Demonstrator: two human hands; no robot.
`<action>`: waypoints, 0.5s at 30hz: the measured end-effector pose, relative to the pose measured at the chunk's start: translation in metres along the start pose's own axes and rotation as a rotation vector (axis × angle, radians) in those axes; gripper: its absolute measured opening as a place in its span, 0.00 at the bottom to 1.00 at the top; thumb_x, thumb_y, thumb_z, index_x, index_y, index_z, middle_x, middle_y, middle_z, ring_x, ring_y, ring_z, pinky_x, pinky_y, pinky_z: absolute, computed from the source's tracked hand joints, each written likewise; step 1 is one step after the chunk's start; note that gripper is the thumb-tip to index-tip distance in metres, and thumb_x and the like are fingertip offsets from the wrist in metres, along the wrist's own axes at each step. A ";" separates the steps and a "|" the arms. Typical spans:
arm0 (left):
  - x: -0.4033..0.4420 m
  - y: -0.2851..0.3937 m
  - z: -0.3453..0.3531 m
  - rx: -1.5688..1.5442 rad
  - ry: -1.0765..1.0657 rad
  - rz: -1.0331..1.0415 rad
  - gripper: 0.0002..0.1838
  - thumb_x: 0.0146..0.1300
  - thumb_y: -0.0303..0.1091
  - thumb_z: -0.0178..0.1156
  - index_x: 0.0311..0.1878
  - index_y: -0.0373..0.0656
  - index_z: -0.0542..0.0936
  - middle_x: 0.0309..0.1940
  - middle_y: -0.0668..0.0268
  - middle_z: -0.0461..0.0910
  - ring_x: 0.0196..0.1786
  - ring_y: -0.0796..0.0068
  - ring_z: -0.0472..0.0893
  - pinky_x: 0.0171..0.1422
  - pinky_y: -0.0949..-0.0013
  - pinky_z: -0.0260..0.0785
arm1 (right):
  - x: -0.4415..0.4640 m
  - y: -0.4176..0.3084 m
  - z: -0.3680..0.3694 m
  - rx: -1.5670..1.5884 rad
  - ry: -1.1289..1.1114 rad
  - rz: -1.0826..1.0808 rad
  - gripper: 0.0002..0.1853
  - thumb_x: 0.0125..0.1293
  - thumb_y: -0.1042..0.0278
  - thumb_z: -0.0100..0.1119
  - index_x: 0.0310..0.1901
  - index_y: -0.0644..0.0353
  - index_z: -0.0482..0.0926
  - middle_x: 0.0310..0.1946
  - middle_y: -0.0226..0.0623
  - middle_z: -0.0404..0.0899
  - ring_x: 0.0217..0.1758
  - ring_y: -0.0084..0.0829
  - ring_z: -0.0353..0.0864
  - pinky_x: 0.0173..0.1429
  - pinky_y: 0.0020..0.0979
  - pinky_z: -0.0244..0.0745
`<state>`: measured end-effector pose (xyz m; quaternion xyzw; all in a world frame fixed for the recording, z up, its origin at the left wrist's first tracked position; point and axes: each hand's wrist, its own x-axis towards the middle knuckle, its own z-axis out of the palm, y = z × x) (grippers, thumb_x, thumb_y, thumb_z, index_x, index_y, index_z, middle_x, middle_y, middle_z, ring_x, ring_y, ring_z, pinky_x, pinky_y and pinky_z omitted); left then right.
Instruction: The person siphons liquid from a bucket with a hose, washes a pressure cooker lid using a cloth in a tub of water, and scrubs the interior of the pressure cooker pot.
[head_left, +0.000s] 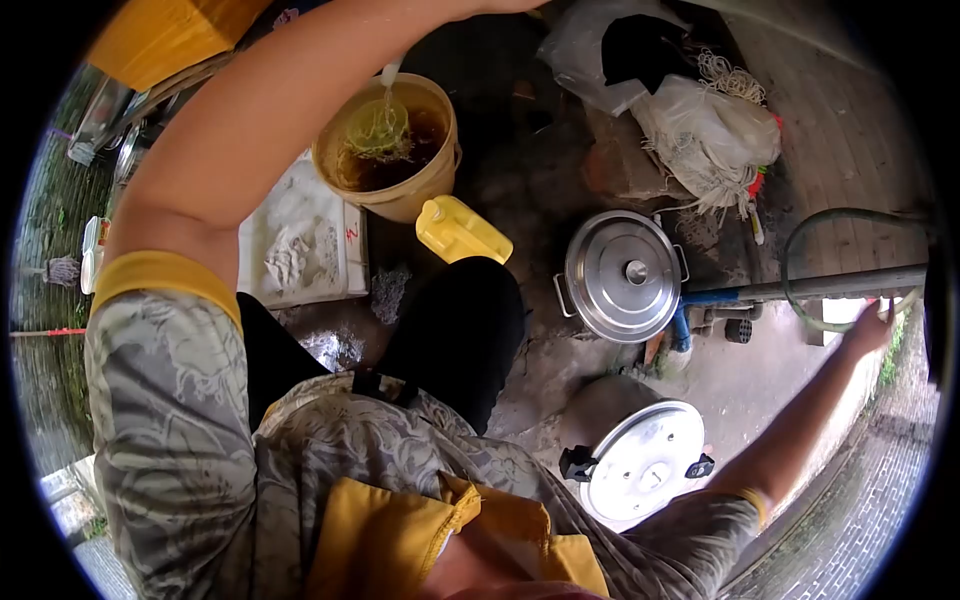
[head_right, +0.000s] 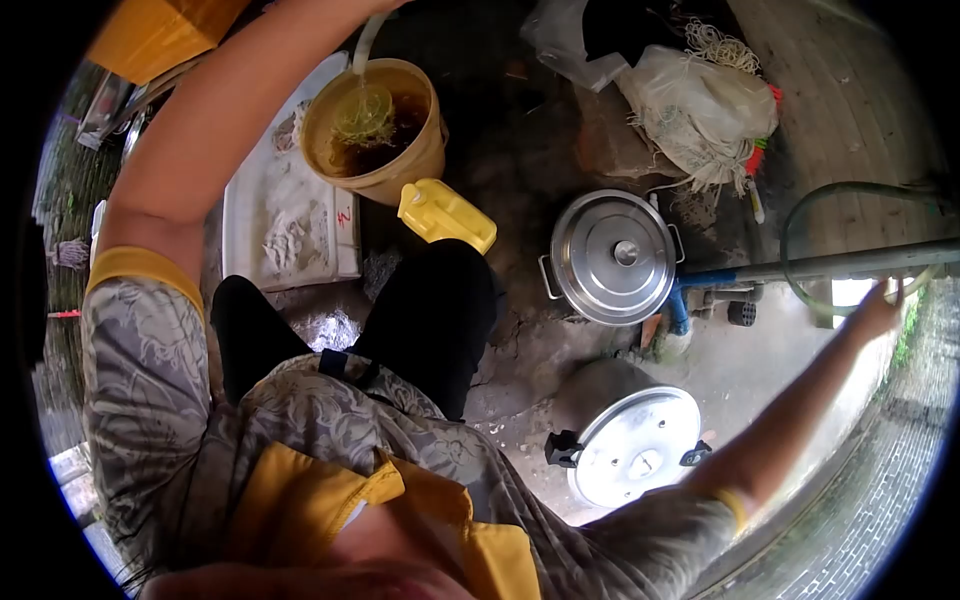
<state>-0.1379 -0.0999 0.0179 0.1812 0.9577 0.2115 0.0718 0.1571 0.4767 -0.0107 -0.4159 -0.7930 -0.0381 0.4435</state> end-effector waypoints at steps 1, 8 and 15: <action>-0.003 0.000 0.003 -0.001 -0.001 -0.003 0.42 0.61 0.66 0.40 0.48 0.26 0.75 0.48 0.43 0.74 0.50 0.48 0.74 0.52 0.57 0.65 | -0.031 -0.025 0.008 0.132 0.018 -0.114 0.22 0.60 0.56 0.55 0.54 0.57 0.74 0.47 0.44 0.78 0.50 0.40 0.77 0.55 0.36 0.71; -0.031 0.004 0.020 -0.004 -0.028 0.065 0.45 0.58 0.69 0.41 0.47 0.27 0.76 0.44 0.39 0.76 0.50 0.48 0.75 0.54 0.58 0.66 | -0.297 -0.319 -0.013 1.333 -1.204 -0.117 0.28 0.56 0.71 0.62 0.60 0.55 0.67 0.47 0.33 0.74 0.41 0.24 0.75 0.42 0.25 0.73; -0.062 0.011 0.031 -0.023 -0.063 -0.008 0.42 0.54 0.68 0.51 0.59 0.38 0.70 0.55 0.55 0.73 0.60 0.58 0.70 0.65 0.57 0.57 | -0.421 -0.508 0.002 1.581 -1.506 0.111 0.31 0.65 0.59 0.51 0.66 0.57 0.53 0.62 0.39 0.61 0.57 0.30 0.68 0.58 0.31 0.67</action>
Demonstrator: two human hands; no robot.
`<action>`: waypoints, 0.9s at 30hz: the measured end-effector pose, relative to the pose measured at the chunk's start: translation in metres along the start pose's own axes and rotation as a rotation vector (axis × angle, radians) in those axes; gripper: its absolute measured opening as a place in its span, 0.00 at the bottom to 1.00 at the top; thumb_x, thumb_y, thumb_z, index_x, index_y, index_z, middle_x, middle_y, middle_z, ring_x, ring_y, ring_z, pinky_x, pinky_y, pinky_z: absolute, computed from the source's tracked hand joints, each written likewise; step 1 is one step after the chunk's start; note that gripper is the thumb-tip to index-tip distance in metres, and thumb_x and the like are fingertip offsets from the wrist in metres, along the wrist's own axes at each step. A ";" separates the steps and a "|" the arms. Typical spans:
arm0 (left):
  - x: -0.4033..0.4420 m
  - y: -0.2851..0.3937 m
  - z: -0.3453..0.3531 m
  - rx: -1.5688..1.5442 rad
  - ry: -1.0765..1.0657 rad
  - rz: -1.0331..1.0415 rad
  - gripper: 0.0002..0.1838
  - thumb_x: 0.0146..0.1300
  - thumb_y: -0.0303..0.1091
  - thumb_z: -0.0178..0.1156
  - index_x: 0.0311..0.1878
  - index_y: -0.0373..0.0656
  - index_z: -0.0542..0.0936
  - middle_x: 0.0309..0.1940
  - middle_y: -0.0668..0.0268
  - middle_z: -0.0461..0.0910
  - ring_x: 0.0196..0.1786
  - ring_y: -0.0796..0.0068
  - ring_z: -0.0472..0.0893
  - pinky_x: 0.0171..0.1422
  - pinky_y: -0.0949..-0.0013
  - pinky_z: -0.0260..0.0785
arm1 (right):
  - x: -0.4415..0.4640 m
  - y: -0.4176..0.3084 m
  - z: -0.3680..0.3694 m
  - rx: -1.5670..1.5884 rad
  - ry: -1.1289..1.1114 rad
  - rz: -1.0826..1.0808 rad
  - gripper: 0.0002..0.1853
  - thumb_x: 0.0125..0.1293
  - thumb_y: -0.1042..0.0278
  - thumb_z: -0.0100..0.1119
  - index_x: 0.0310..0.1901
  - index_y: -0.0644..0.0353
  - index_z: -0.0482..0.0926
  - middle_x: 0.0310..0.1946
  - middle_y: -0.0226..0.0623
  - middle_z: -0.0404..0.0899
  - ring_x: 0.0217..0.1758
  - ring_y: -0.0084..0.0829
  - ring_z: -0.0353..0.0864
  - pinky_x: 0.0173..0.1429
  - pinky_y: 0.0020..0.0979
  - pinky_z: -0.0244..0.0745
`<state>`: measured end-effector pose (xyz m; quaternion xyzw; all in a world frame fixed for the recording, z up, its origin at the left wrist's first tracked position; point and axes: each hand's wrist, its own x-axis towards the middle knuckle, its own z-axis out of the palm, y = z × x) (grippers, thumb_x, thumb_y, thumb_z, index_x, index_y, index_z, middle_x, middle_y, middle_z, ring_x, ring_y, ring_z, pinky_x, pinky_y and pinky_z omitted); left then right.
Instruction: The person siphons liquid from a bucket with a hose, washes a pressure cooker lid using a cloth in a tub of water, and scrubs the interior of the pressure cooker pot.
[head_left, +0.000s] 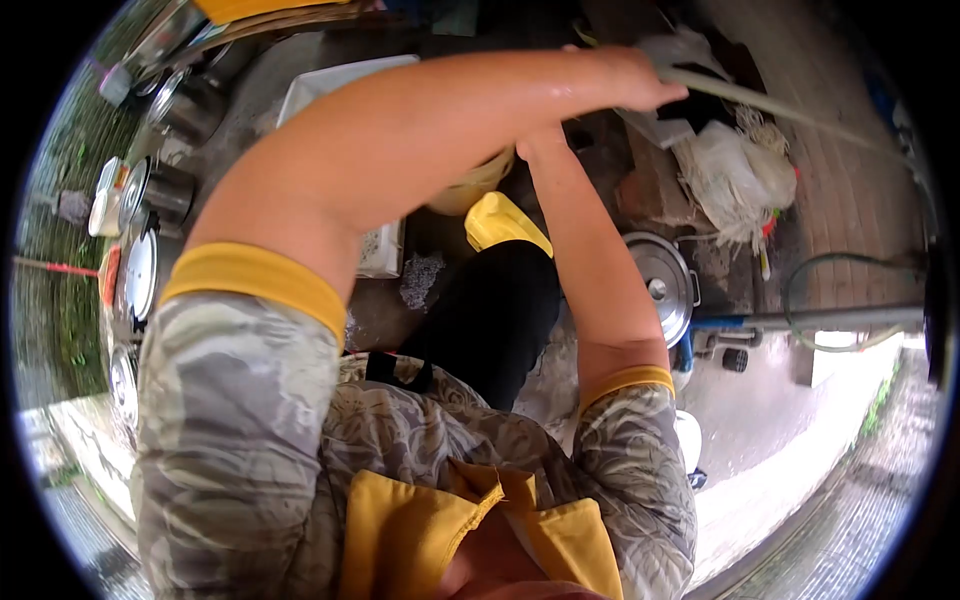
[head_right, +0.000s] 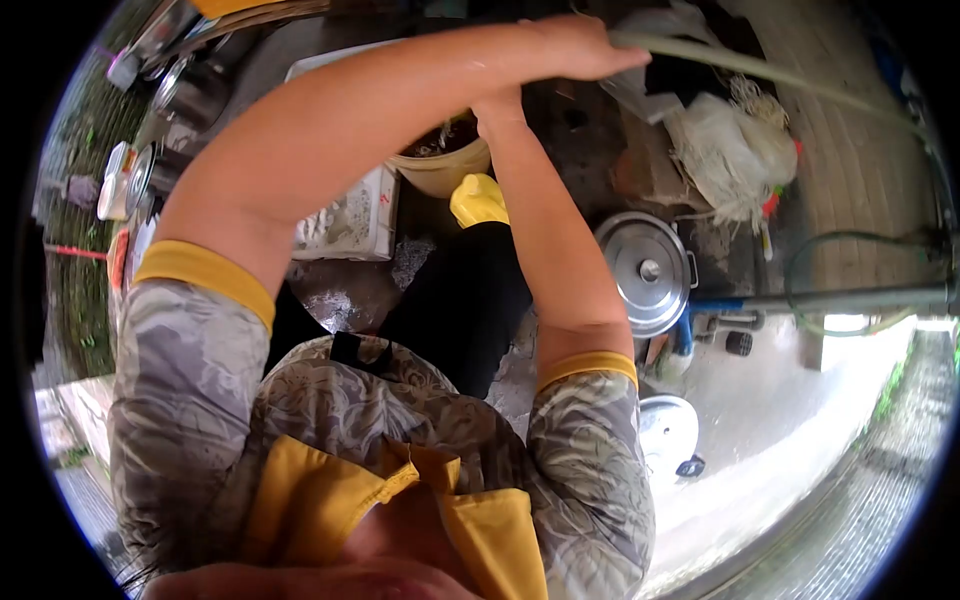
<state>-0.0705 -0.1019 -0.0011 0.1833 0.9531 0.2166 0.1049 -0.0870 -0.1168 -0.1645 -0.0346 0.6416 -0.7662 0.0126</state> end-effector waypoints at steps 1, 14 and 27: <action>0.003 -0.010 0.006 -0.046 0.111 0.040 0.44 0.53 0.69 0.50 0.61 0.40 0.67 0.55 0.54 0.73 0.60 0.55 0.70 0.63 0.53 0.58 | 0.011 0.002 -0.002 0.567 -0.126 0.088 0.22 0.66 0.53 0.46 0.57 0.55 0.61 0.53 0.36 0.67 0.53 0.31 0.69 0.56 0.31 0.67; -0.245 -0.397 0.160 -0.187 -0.242 -0.290 0.17 0.62 0.45 0.50 0.35 0.40 0.78 0.33 0.49 0.78 0.38 0.52 0.78 0.45 0.56 0.69 | 0.052 -0.015 0.006 0.323 0.094 0.087 0.08 0.62 0.80 0.49 0.43 0.66 0.66 0.39 0.48 0.74 0.38 0.44 0.79 0.48 0.45 0.79; -0.329 -0.398 0.390 -0.271 -1.417 0.329 0.23 0.58 0.47 0.54 0.51 0.41 0.77 0.47 0.56 0.78 0.45 0.63 0.75 0.52 0.58 0.66 | 0.046 -0.003 -0.019 0.195 0.295 0.191 0.10 0.66 0.72 0.50 0.45 0.66 0.65 0.49 0.51 0.70 0.52 0.47 0.71 0.62 0.46 0.69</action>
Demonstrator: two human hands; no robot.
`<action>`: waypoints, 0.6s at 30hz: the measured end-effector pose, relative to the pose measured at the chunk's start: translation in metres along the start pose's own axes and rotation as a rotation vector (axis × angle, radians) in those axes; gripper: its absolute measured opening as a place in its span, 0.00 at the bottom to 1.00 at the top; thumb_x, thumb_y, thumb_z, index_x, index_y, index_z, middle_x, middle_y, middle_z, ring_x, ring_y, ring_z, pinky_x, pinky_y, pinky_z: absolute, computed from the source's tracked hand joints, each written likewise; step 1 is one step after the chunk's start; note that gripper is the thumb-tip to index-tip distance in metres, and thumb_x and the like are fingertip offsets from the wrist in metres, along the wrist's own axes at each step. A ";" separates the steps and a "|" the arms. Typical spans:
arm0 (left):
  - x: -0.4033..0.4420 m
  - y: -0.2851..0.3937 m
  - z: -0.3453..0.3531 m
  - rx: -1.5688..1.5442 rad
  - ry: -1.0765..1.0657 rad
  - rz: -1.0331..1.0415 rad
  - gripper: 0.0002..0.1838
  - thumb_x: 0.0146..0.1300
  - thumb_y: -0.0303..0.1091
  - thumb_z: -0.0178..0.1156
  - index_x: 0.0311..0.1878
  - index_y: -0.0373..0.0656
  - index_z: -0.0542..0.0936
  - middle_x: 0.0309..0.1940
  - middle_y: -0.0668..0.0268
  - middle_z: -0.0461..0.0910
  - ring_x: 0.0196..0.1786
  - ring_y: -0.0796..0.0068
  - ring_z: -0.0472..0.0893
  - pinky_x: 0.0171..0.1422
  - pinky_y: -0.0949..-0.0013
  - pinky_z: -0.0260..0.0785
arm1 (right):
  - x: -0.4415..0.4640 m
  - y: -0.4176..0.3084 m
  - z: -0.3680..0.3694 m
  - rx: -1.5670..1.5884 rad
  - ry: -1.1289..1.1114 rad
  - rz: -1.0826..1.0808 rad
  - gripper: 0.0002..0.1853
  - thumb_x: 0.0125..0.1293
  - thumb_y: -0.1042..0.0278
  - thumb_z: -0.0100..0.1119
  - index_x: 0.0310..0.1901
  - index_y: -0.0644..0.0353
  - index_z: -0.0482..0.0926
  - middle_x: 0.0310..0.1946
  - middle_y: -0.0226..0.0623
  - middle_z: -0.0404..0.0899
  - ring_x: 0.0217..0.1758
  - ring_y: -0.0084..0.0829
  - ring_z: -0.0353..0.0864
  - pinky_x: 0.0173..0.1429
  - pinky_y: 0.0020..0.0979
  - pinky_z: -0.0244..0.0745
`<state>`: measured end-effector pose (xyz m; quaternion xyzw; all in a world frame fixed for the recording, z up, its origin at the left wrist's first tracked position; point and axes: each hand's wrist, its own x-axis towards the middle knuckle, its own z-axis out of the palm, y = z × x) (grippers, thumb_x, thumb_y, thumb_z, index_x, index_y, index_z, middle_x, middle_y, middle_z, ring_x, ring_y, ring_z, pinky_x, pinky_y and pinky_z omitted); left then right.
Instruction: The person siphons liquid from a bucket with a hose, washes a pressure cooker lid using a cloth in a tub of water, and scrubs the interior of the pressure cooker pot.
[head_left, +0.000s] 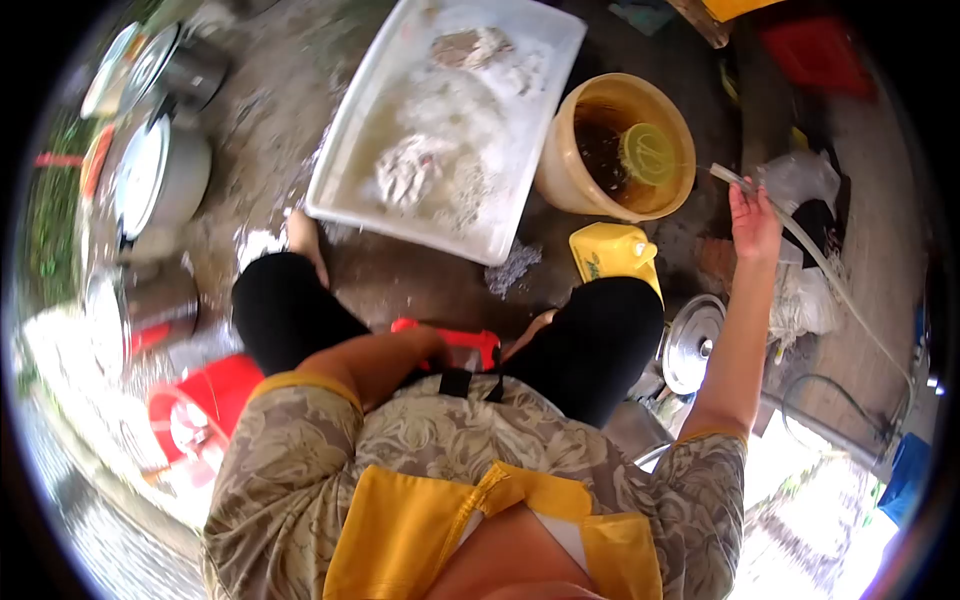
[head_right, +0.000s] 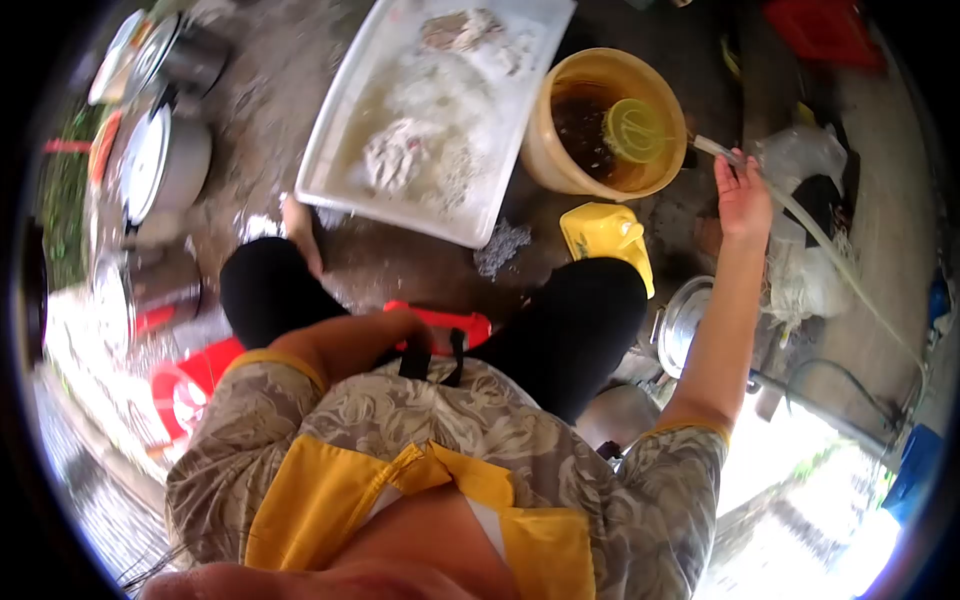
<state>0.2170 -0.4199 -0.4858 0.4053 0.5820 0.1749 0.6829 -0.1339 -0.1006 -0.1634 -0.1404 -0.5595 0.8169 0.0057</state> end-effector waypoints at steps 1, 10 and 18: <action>0.008 -0.003 0.003 -0.012 -0.045 0.022 0.23 0.58 0.47 0.55 0.51 0.41 0.77 0.47 0.57 0.78 0.45 0.63 0.75 0.52 0.59 0.66 | 0.000 0.002 0.002 -0.003 0.023 -0.007 0.10 0.65 0.72 0.50 0.45 0.65 0.65 0.49 0.50 0.71 0.51 0.47 0.72 0.61 0.45 0.70; -0.065 -0.076 0.038 -0.244 -0.327 0.025 0.23 0.58 0.45 0.56 0.54 0.42 0.74 0.48 0.58 0.77 0.46 0.64 0.75 0.52 0.60 0.66 | -0.007 0.034 -0.020 -0.183 0.314 0.042 0.10 0.65 0.68 0.50 0.46 0.62 0.69 0.36 0.42 0.78 0.29 0.32 0.78 0.34 0.31 0.76; -0.137 -0.157 0.044 -0.508 -0.355 -0.039 0.24 0.58 0.43 0.57 0.56 0.44 0.72 0.49 0.59 0.76 0.48 0.65 0.75 0.52 0.61 0.66 | -0.139 0.123 -0.159 -1.361 0.946 0.021 0.21 0.57 0.58 0.53 0.49 0.62 0.71 0.38 0.49 0.79 0.44 0.45 0.79 0.48 0.40 0.72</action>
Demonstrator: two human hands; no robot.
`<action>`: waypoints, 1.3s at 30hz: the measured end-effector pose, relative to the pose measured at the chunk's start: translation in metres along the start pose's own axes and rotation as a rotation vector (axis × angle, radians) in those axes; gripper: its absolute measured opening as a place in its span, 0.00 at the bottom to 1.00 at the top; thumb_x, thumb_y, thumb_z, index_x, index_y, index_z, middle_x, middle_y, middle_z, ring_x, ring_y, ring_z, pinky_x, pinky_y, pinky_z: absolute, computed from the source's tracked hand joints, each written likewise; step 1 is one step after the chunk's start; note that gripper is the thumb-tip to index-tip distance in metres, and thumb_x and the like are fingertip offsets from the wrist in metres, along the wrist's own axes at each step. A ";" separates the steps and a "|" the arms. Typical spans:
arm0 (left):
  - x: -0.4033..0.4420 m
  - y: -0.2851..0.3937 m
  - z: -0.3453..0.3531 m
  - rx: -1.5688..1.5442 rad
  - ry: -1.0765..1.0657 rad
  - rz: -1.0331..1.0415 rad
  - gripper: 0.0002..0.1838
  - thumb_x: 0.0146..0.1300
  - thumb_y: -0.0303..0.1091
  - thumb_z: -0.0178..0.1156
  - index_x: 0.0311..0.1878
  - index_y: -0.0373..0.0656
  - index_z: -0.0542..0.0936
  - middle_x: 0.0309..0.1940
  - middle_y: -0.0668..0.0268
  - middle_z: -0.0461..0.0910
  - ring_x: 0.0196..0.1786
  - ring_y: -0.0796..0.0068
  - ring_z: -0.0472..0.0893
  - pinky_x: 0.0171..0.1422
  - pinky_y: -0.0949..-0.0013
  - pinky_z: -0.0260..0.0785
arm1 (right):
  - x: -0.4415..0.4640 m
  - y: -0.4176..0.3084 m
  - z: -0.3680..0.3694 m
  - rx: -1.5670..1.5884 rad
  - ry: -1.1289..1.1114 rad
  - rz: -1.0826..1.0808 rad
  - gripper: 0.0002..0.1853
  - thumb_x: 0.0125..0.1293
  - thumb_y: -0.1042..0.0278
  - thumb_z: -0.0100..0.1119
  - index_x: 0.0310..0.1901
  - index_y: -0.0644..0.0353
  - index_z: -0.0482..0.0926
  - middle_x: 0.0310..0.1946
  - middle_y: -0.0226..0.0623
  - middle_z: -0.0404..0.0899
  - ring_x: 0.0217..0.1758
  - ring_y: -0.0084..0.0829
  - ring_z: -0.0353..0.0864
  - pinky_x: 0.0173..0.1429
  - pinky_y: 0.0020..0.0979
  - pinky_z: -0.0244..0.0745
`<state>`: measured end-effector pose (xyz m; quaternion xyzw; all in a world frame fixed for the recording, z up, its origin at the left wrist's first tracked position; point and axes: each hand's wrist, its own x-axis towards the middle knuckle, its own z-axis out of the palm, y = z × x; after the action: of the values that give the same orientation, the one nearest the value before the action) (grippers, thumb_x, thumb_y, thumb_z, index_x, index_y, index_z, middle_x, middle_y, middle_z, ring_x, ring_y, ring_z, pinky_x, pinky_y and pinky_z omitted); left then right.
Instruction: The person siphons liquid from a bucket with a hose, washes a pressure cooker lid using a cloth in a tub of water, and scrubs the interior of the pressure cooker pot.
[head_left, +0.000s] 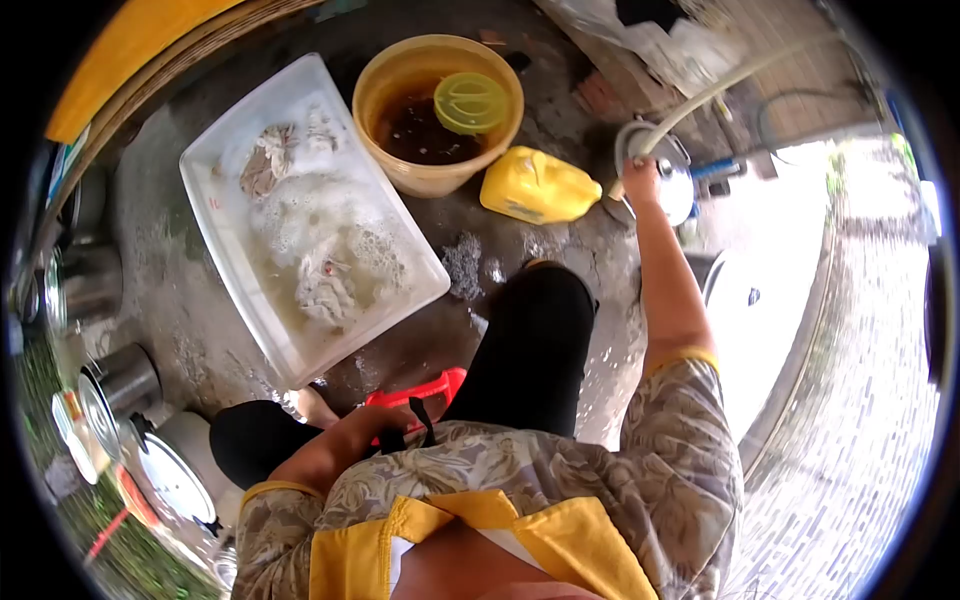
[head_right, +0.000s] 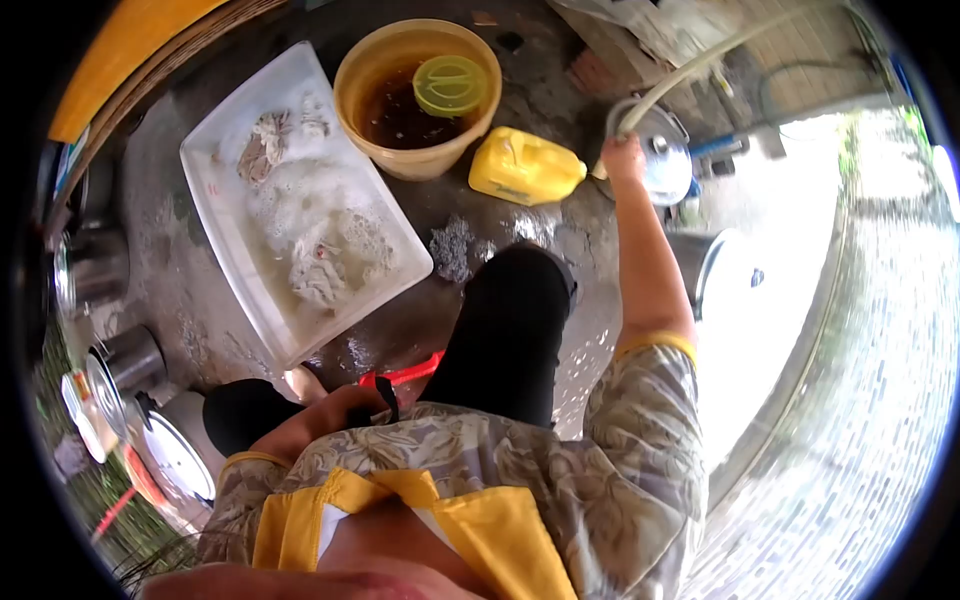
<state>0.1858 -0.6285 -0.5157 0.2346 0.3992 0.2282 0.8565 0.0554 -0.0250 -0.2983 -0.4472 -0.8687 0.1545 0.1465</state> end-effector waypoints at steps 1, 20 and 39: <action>-0.008 -0.003 -0.001 0.009 0.045 0.016 0.24 0.58 0.43 0.57 0.56 0.44 0.72 0.49 0.60 0.76 0.48 0.65 0.75 0.52 0.61 0.66 | -0.015 0.034 -0.008 -0.078 0.112 -0.010 0.23 0.56 0.60 0.53 0.52 0.62 0.70 0.40 0.53 0.78 0.46 0.48 0.78 0.51 0.42 0.72; -0.361 0.004 0.246 -0.039 2.330 0.428 0.19 0.65 0.33 0.53 0.59 0.41 0.70 0.48 0.64 0.76 0.50 0.78 0.73 0.57 0.75 0.63 | -0.183 0.099 -0.058 0.845 -0.139 -0.132 0.19 0.65 0.71 0.50 0.58 0.57 0.65 0.46 0.36 0.72 0.28 0.26 0.77 0.27 0.23 0.72; -0.215 -0.144 0.288 -0.596 2.008 -0.122 0.31 0.57 0.52 0.59 0.56 0.37 0.72 0.49 0.51 0.77 0.53 0.58 0.77 0.58 0.65 0.67 | -0.355 -0.233 -0.032 0.580 -1.057 -0.892 0.15 0.65 0.75 0.46 0.53 0.60 0.70 0.42 0.33 0.74 0.34 0.22 0.77 0.40 0.23 0.72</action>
<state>0.3187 -0.9295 -0.3115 -0.3036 0.8652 0.3636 0.1648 0.0948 -0.4415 -0.2176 0.1376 -0.8467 0.4973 -0.1296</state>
